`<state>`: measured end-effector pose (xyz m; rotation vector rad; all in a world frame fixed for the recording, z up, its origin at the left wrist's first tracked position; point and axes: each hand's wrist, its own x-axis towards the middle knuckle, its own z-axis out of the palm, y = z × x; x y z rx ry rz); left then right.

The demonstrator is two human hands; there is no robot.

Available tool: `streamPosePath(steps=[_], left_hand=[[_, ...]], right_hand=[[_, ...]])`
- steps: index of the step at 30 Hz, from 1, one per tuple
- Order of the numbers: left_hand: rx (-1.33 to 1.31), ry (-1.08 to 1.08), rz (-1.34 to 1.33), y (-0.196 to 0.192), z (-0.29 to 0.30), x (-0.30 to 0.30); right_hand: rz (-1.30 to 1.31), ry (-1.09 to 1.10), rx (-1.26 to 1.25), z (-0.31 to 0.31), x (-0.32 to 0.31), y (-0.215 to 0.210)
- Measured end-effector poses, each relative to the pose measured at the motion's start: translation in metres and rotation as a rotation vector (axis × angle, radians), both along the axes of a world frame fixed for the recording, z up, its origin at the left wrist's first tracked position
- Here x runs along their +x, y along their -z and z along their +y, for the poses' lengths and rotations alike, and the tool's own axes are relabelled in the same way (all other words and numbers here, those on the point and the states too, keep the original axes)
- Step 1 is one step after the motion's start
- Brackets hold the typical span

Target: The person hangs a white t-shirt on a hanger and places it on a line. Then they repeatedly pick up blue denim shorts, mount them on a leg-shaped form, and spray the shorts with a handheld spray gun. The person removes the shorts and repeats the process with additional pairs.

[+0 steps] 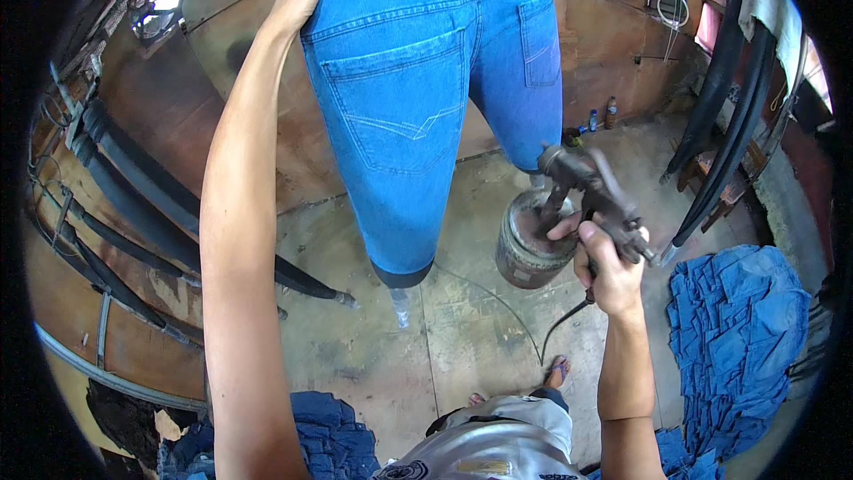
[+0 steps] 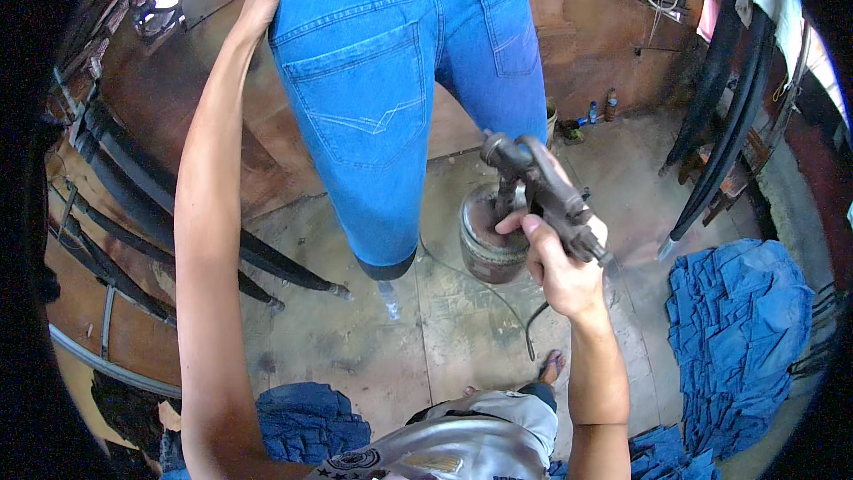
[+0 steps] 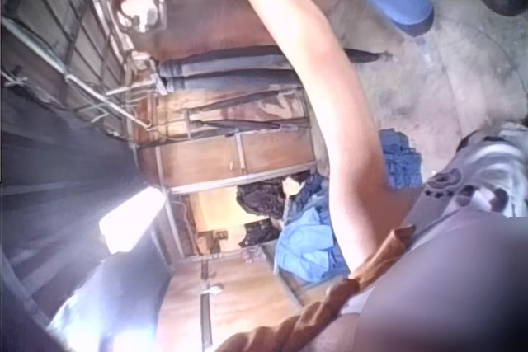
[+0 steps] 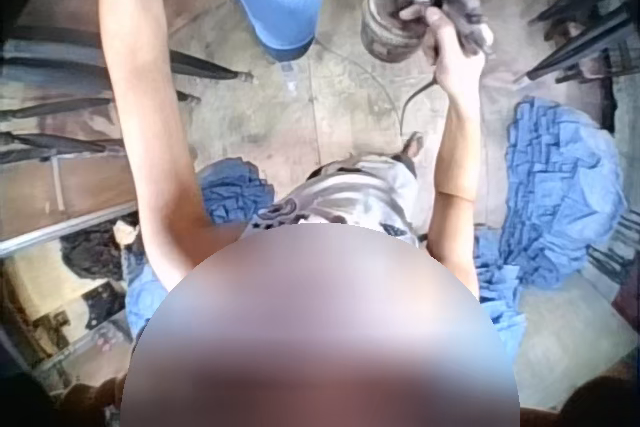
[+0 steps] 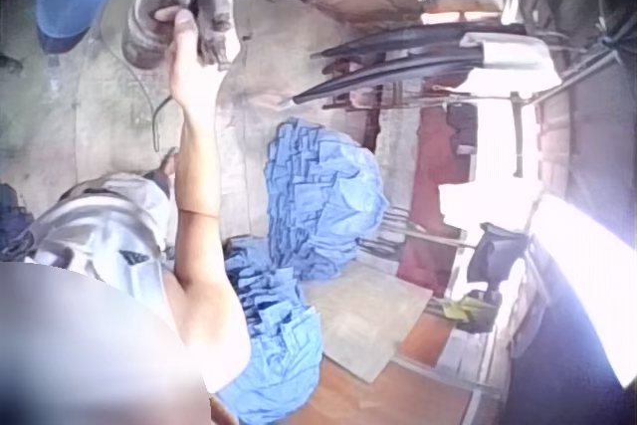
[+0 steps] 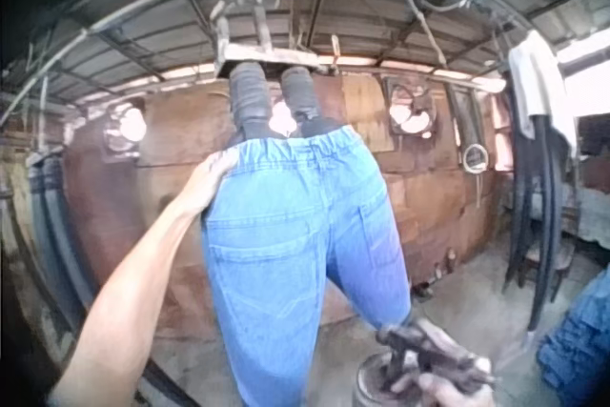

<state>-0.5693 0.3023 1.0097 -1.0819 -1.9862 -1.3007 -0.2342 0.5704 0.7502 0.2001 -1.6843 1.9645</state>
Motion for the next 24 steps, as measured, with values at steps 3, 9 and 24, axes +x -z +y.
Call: streamPosePath(steps=[3,9,24], left_hand=[[-0.017,-0.034,-0.007,-0.003,-0.001,-0.004],[-0.061,-0.214,0.004,-0.007,0.004,0.011],[-0.026,-0.47,0.066,-0.003,0.05,0.057]], right_hand=[[-0.074,-0.019,-0.015,0.0,0.003,-0.002],[-0.345,-0.21,0.259,0.0,-0.017,0.024],[-0.223,-0.374,0.224,0.056,-0.013,-0.003]])
